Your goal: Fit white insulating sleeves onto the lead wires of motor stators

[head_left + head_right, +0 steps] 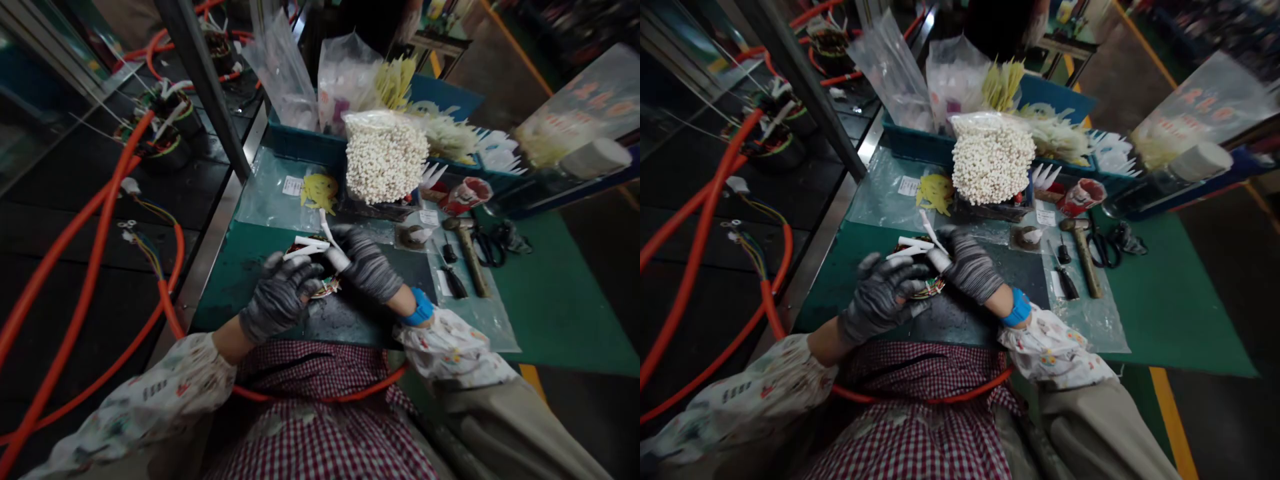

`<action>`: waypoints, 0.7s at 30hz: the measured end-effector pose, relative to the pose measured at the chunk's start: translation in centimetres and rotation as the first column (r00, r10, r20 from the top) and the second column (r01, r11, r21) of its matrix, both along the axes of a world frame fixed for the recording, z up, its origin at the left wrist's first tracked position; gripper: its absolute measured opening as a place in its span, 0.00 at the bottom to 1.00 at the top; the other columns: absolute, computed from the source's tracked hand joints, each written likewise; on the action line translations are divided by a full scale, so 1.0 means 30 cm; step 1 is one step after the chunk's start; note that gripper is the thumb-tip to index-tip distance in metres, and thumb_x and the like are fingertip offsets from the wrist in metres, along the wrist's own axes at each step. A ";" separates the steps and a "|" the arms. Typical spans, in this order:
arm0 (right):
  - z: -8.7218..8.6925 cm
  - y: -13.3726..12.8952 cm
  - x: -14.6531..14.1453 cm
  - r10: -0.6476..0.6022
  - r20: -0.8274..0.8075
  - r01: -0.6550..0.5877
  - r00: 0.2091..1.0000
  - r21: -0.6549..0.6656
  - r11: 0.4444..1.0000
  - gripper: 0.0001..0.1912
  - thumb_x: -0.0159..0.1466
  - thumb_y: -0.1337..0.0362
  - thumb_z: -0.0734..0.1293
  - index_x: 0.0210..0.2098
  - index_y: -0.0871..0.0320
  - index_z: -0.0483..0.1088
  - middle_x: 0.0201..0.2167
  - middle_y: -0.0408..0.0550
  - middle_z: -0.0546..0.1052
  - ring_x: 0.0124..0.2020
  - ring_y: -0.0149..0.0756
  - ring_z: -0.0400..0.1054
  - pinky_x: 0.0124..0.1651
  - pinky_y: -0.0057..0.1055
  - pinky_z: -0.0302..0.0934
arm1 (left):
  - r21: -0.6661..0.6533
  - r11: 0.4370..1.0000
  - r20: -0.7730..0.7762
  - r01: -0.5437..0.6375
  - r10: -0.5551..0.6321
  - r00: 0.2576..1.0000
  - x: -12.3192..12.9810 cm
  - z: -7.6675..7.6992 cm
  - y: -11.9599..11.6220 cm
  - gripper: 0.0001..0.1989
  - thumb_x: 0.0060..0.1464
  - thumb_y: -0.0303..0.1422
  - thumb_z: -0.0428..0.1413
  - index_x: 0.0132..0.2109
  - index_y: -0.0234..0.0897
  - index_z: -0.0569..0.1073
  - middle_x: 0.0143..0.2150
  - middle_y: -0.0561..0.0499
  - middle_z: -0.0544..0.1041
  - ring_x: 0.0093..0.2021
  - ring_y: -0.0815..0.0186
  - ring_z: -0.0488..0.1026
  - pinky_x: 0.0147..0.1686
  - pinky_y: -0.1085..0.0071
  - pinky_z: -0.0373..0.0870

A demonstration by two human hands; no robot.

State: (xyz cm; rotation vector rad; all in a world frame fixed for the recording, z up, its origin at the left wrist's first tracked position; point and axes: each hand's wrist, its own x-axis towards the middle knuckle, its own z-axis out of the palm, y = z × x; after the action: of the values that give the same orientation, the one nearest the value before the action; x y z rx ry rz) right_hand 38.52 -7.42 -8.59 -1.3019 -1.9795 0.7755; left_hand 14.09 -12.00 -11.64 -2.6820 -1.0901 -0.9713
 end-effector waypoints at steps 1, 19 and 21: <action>-0.010 0.019 0.011 0.050 0.033 -0.050 0.998 -0.012 0.999 0.26 0.73 0.58 0.71 0.68 0.58 0.70 0.62 0.64 0.81 0.60 0.57 0.77 0.67 0.59 0.71 | 0.034 0.999 -0.020 -0.010 0.011 1.000 -0.021 0.010 0.001 0.12 0.68 0.45 0.62 0.54 0.51 0.79 0.60 0.54 0.86 0.64 0.51 0.78 0.80 0.45 0.50; 0.193 0.243 0.082 -0.318 0.374 0.083 0.871 0.525 0.847 0.14 0.70 0.54 0.78 0.49 0.56 0.82 0.61 0.60 0.80 0.64 0.63 0.68 0.70 0.65 0.59 | 0.053 0.998 -0.015 -0.045 0.046 0.999 0.020 -0.036 -0.022 0.04 0.67 0.37 0.66 0.46 0.44 0.79 0.46 0.49 0.87 0.55 0.52 0.80 0.62 0.51 0.75; 0.176 0.276 0.072 -0.351 0.368 0.127 0.861 0.514 0.849 0.11 0.71 0.57 0.77 0.48 0.56 0.80 0.66 0.59 0.77 0.69 0.63 0.64 0.72 0.66 0.55 | 0.026 0.998 -0.012 -0.062 0.062 0.998 0.034 -0.044 -0.021 0.08 0.66 0.42 0.67 0.46 0.46 0.80 0.45 0.48 0.86 0.55 0.50 0.80 0.61 0.48 0.74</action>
State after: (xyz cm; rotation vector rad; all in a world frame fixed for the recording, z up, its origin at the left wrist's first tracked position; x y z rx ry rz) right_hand 40.69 0.84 -3.31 -1.4695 -2.1006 -0.1685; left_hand 15.11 -12.64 -12.97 -2.6138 -1.1427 -0.9505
